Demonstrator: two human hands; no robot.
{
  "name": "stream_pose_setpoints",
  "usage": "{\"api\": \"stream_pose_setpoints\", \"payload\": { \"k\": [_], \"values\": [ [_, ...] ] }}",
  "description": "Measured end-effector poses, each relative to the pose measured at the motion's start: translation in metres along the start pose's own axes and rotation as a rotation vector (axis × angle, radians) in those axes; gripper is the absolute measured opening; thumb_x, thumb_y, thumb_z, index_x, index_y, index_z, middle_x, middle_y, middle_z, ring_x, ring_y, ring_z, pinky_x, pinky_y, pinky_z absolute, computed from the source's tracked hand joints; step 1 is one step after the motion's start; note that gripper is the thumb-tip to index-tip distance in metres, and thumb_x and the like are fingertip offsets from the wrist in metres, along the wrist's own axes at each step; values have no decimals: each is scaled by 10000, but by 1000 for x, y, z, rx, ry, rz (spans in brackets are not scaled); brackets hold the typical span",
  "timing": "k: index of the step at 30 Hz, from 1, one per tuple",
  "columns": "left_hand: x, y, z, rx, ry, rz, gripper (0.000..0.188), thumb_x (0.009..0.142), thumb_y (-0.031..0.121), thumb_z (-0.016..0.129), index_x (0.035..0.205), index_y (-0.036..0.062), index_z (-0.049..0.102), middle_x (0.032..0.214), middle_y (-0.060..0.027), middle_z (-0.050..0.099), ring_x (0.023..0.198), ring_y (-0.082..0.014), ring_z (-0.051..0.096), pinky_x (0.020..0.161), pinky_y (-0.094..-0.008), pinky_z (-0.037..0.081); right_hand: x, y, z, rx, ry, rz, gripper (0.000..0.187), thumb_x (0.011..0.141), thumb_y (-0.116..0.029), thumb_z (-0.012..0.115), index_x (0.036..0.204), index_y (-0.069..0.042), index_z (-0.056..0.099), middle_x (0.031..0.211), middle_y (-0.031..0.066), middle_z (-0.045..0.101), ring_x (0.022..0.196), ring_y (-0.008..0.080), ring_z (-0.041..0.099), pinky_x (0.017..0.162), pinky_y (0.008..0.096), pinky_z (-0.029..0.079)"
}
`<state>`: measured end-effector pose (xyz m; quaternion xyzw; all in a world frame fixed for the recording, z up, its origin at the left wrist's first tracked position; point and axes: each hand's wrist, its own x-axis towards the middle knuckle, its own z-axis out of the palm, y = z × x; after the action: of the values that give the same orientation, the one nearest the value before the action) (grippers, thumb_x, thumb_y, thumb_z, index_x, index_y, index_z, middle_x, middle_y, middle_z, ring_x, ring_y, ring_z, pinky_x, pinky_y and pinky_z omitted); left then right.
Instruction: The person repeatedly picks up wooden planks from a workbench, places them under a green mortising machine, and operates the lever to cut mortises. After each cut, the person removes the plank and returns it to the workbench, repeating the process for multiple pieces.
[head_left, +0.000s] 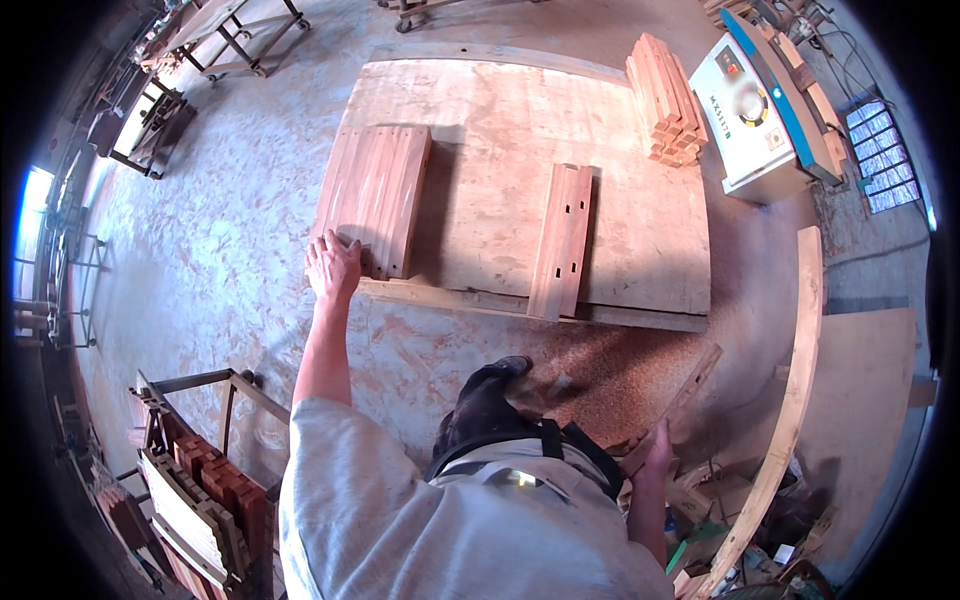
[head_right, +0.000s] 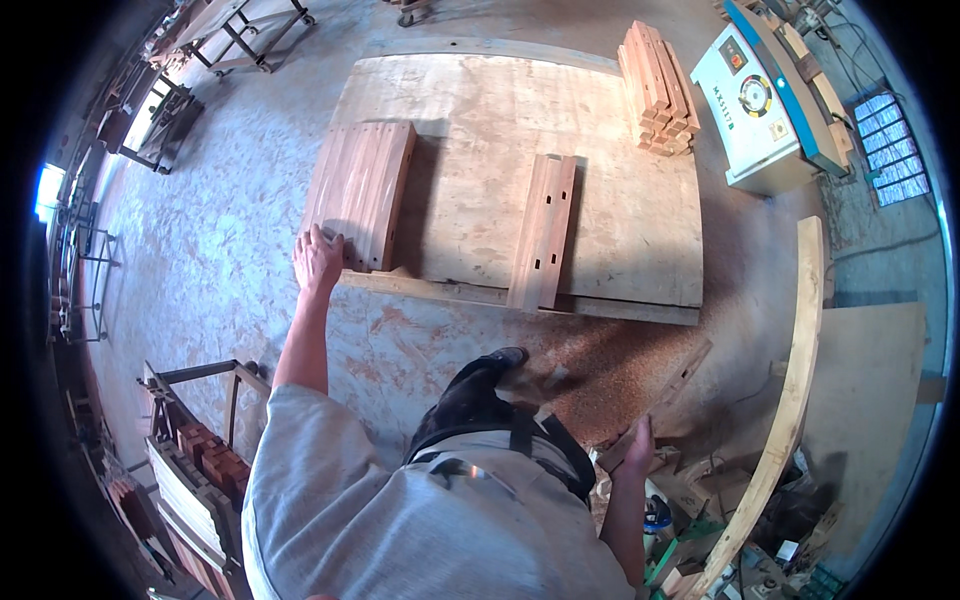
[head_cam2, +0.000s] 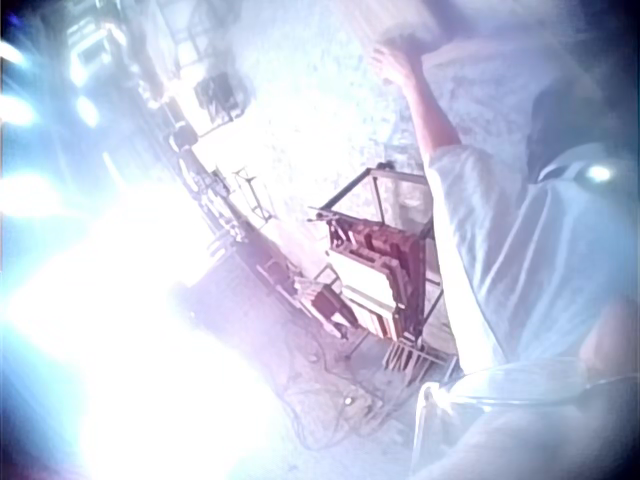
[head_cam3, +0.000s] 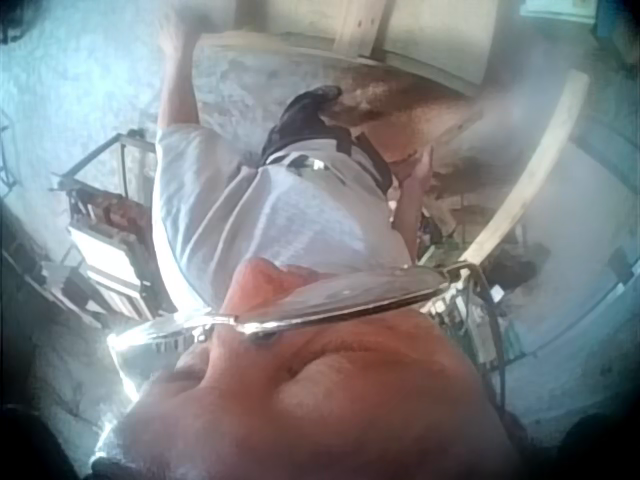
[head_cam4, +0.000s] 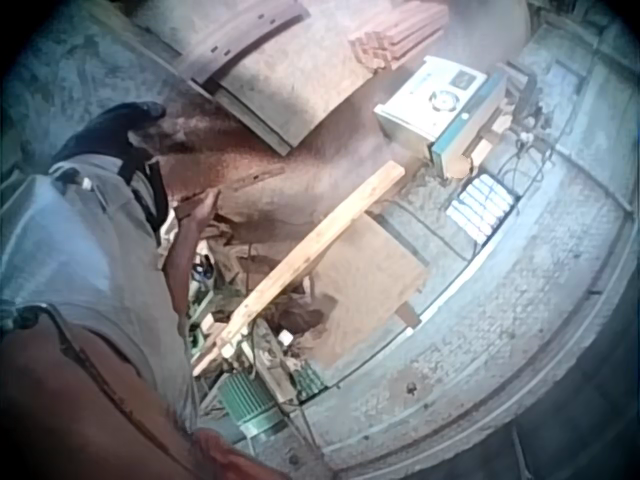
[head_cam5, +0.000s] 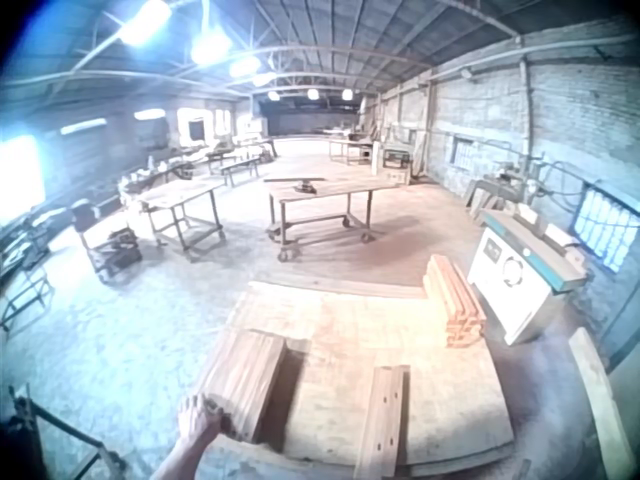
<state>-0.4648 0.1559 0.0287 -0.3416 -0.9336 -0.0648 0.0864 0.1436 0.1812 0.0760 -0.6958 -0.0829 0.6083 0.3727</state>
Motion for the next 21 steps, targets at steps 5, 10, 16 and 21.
{"api": "stream_pose_setpoints", "payload": {
  "k": [5, 10, 16, 21],
  "values": [
    [1, 3, -2, -12, -12, -9, 546, 814, 381, 591, 1179, -15, 504, 1126, -213, 560, 1100, -361, 498, 953, -455, 373, 6, 4, -5, 38, -43, -15, 301, 894, -411, 505, 892, -111, 482, 661, 37, 486, 496, 175, 504, 441, 321, 438],
    [1, 11, -4, -11, 23, 92, 525, 838, 359, 571, 1196, -16, 493, 1139, -232, 556, 1085, -365, 516, 891, -444, 434, 6, 7, -9, 43, -28, -48, 280, 892, -369, 523, 929, -96, 476, 666, 46, 488, 485, 172, 510, 419, 313, 450],
    [-68, 113, -32, -1154, -619, 86, 438, 888, 200, 605, 1251, -2, 469, 1098, -155, 612, 1006, -245, 592, 849, -324, 482, 9, 15, -21, -67, -44, -157, 326, 896, -403, 515, 844, -86, 462, 642, 62, 493, 462, 191, 511, 401, 325, 448],
    [-166, 141, -30, -1719, -1537, -472, 563, 875, 306, 600, 1308, 0, 411, 1054, -120, 624, 943, -227, 614, 804, -352, 491, -10, 7, -14, -134, -69, -194, 241, 900, -308, 510, 921, -74, 453, 635, 62, 493, 448, 180, 505, 405, 317, 450]
  ]
}}
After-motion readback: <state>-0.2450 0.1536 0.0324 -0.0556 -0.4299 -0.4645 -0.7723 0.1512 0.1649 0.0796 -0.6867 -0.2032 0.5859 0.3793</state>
